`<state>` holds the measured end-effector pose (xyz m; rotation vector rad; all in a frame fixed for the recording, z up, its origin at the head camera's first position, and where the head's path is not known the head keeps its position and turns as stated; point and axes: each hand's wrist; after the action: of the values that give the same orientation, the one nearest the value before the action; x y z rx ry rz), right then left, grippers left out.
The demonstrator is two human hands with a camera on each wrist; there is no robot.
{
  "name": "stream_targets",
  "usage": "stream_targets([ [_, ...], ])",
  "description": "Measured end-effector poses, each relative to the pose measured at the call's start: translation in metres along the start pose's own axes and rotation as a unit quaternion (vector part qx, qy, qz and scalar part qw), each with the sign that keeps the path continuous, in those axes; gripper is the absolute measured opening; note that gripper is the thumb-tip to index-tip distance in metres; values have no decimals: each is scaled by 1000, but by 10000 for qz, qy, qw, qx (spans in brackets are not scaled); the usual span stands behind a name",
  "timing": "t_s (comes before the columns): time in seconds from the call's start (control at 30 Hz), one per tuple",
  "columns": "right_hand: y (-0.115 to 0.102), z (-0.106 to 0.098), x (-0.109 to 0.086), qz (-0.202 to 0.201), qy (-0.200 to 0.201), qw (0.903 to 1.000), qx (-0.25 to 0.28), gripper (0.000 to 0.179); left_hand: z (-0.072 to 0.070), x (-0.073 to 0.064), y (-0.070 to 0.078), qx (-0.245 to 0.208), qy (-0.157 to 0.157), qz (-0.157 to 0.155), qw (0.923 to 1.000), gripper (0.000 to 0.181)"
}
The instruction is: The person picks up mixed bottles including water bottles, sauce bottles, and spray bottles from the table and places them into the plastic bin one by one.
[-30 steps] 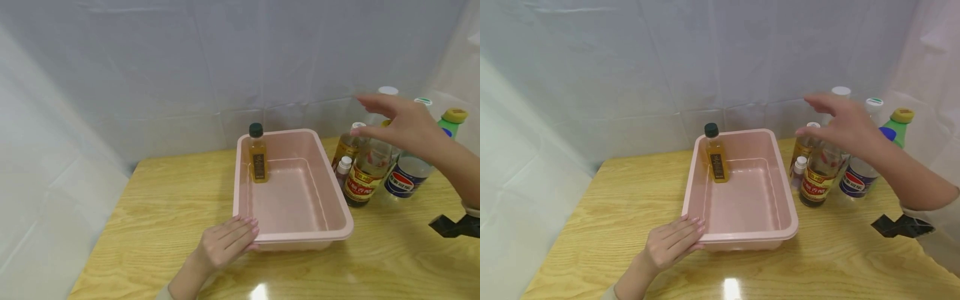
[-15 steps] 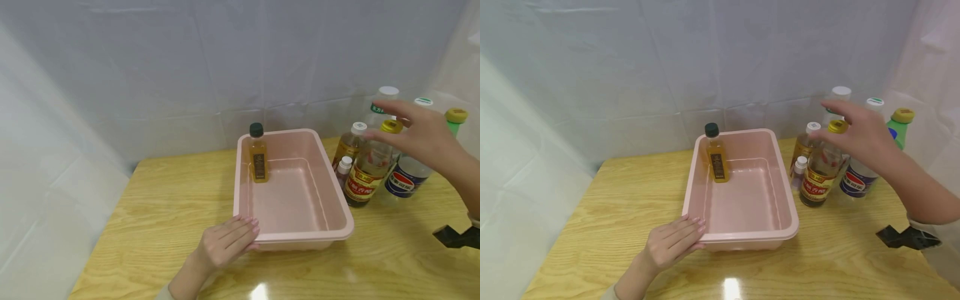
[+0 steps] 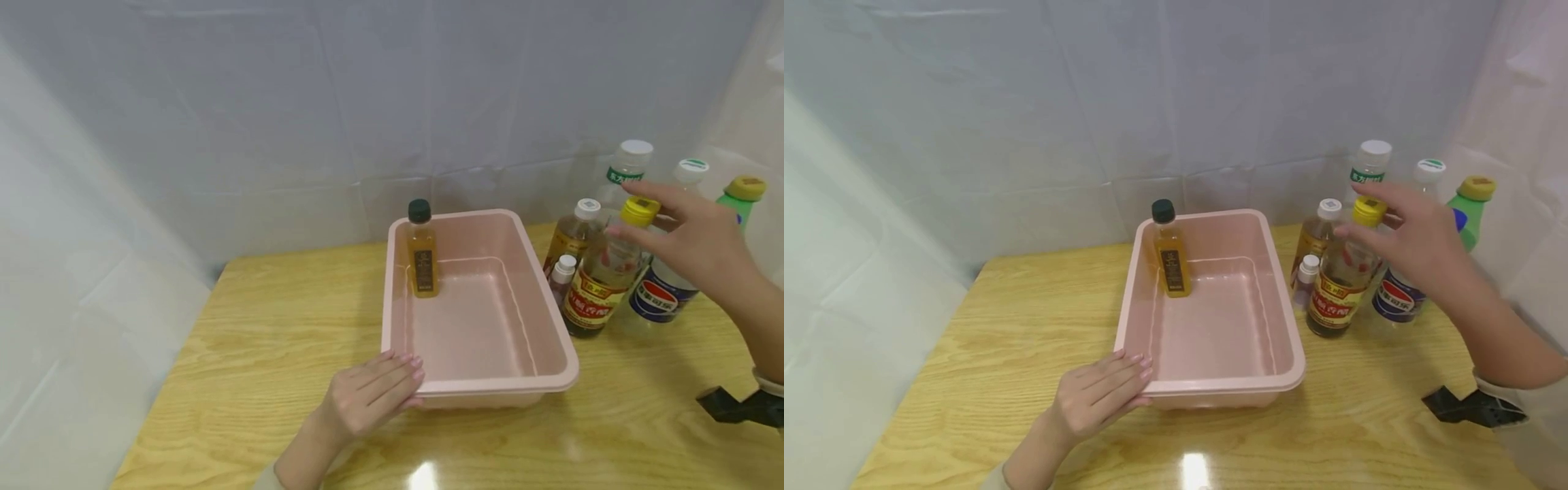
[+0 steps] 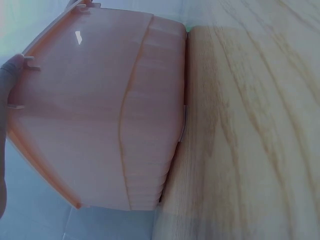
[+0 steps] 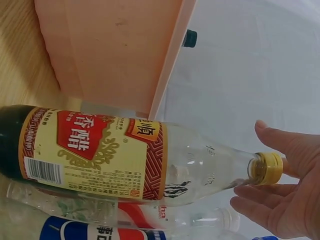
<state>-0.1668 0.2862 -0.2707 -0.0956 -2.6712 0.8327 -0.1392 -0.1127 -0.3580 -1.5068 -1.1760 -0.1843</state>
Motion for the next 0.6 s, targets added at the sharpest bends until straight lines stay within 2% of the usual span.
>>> stream_targets([
  [0.27, 6, 9, -7, -554, 502, 9972, -20, 63, 1, -1, 1, 7, -37, 31, 10000, 24],
  [0.37, 8, 14, -9, -437, 529, 9976, 107, 68, 1, -1, 1, 4, -49, 23, 10000, 24],
  [0.5, 11, 21, -10, -240, 549, 9966, 569, 73, 0, 0, 1, -10, -63, 7, 10000, 24],
  [0.6, 13, 26, -9, -376, 680, 9931, 873, 75, 0, 0, 1, -22, -62, -1, 10000, 24],
])
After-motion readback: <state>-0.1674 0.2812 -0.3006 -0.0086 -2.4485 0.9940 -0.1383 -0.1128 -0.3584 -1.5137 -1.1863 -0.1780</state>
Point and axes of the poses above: each hand's wrist, its own x-axis towards the middle knuckle, its own z-axis out of the palm, y = z × x, and after that the axes turned 10 degrees about z, right-handed
